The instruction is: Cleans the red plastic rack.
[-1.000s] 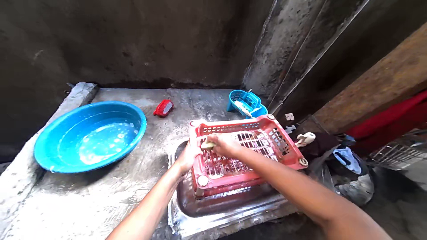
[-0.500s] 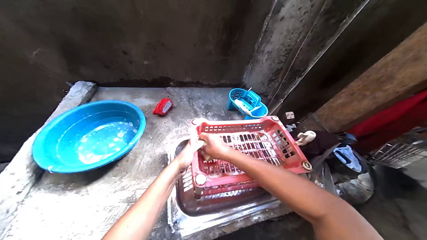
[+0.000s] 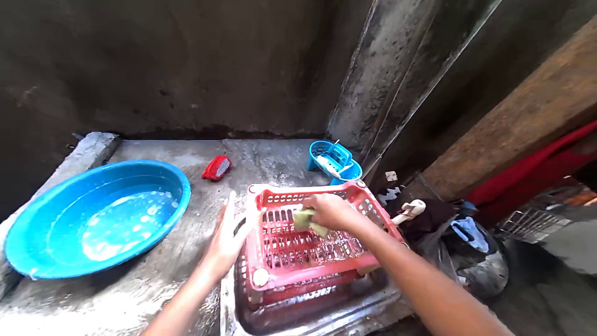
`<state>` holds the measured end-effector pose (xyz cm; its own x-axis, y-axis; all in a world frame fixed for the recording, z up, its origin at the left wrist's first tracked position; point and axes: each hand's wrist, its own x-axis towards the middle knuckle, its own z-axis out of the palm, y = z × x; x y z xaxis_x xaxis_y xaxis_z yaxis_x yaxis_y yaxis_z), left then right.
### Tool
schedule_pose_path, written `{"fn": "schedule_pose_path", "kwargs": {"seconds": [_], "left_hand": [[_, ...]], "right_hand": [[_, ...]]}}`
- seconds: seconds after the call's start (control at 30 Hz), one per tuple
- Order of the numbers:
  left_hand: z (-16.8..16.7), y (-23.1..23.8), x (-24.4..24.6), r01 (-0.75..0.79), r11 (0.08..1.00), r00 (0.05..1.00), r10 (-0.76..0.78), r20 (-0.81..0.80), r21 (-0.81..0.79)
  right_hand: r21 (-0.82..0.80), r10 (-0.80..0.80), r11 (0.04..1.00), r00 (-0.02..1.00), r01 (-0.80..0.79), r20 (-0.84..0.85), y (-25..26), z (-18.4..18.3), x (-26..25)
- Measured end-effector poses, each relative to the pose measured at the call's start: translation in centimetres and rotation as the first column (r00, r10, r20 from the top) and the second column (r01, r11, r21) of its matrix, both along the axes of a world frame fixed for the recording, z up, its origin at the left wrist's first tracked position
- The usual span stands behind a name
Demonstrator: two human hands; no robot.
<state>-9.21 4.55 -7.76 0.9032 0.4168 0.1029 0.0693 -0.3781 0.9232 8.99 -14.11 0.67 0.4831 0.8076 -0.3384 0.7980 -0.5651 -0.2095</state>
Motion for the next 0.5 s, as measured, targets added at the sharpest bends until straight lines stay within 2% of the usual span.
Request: {"fn": "schedule_pose_path", "kwargs": {"seconds": [0.03, 0.07, 0.13, 0.17, 0.23, 0.33, 0.4, 0.5], "left_hand": [[-0.4, -0.5, -1.1, 0.002, 0.975, 0.993, -0.028, 0.111, 0.224], [-0.7, -1.1, -2.1, 0.022, 0.91, 0.976, -0.109, 0.187, 0.414], [-1.5, -2.4, -2.6, 0.071, 0.708, 0.903, -0.345, 0.257, 0.702], [-1.8, -3.0, -2.3, 0.027, 0.613, 0.868, -0.406, 0.286, 0.79], [-2.1, -3.4, -1.5, -0.045, 0.514, 0.816, -0.475, 0.328, 0.857], [-2.3, -4.0, -0.9, -0.085, 0.515, 0.803, -0.472, 0.365, 0.853], [-2.6, -4.3, -0.8, -0.1, 0.533, 0.804, -0.454, 0.384, 0.84], [-2.9, -4.7, -0.7, -0.116, 0.546, 0.807, -0.436, 0.399, 0.83]], "right_hand": [[0.126, 0.028, 0.992, 0.999, -0.033, 0.04, 1.1, -0.8, -0.4], [0.239, 0.065, 0.968, 0.995, -0.083, 0.081, 2.5, -2.2, -0.7], [0.33, 0.141, 0.929, 0.984, -0.169, 0.107, 5.3, -5.3, -1.5], [0.322, 0.185, 0.924, 0.978, -0.205, 0.093, 6.3, -6.3, -1.7], [0.265, 0.292, 0.914, 0.951, -0.308, 0.098, 7.1, -6.8, -1.2], [0.181, 0.362, 0.903, 0.916, -0.39, 0.17, 5.1, -6.3, 1.0], [0.151, 0.276, 0.94, 0.941, -0.307, 0.197, 1.3, -6.0, 2.4], [-0.003, 0.04, 0.999, 0.971, -0.04, 0.237, -5.3, -5.7, 4.9]]}}
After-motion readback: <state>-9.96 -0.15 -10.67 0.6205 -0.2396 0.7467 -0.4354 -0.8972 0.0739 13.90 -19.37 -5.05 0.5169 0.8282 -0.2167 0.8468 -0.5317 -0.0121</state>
